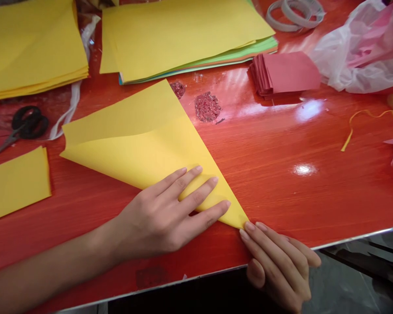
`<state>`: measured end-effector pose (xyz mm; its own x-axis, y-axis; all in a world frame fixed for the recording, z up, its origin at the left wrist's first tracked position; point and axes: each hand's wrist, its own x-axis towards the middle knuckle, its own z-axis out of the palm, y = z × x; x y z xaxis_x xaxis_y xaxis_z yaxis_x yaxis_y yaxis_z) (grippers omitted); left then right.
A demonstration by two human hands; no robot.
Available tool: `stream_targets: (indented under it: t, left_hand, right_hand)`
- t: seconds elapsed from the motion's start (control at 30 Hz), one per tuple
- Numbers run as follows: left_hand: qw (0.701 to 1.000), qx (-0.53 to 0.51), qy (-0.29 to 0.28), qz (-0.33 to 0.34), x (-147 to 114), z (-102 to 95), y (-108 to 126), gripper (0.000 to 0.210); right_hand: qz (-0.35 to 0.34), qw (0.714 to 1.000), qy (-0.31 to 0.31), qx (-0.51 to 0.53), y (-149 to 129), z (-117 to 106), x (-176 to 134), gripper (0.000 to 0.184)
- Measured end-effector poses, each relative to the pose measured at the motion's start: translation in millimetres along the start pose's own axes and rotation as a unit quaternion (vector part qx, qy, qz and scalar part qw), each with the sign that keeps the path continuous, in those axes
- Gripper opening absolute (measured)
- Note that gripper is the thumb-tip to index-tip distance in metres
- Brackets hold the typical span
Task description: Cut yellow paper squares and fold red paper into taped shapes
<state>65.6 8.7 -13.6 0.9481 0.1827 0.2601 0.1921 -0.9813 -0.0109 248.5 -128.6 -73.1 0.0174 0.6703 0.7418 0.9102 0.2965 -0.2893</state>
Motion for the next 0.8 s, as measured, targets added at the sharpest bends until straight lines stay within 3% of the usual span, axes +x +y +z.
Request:
stream_targets:
  t: [0.43,0.6,0.67,0.8]
  left_hand:
    - [1.000,-0.016,-0.018,-0.011,4.4,-1.8,3.4,0.040]
    - [0.999,0.007,-0.030,0.025,7.2,-3.5,14.1,0.048]
    - [0.999,0.023,-0.032,0.031,7.2,-4.2,15.9,0.051]
    - [0.998,0.021,-0.039,0.032,6.5,-5.8,15.9,0.053]
  right_hand:
    - [0.002,1.000,0.012,-0.009,-0.3,1.7,0.0,0.024]
    - [0.012,1.000,0.026,0.011,-0.6,2.9,-12.5,0.024]
    - [0.064,0.995,0.050,0.058,-6.4,1.0,-16.5,0.024]
    - [0.249,0.954,0.097,0.133,-24.1,-9.7,-12.6,0.040]
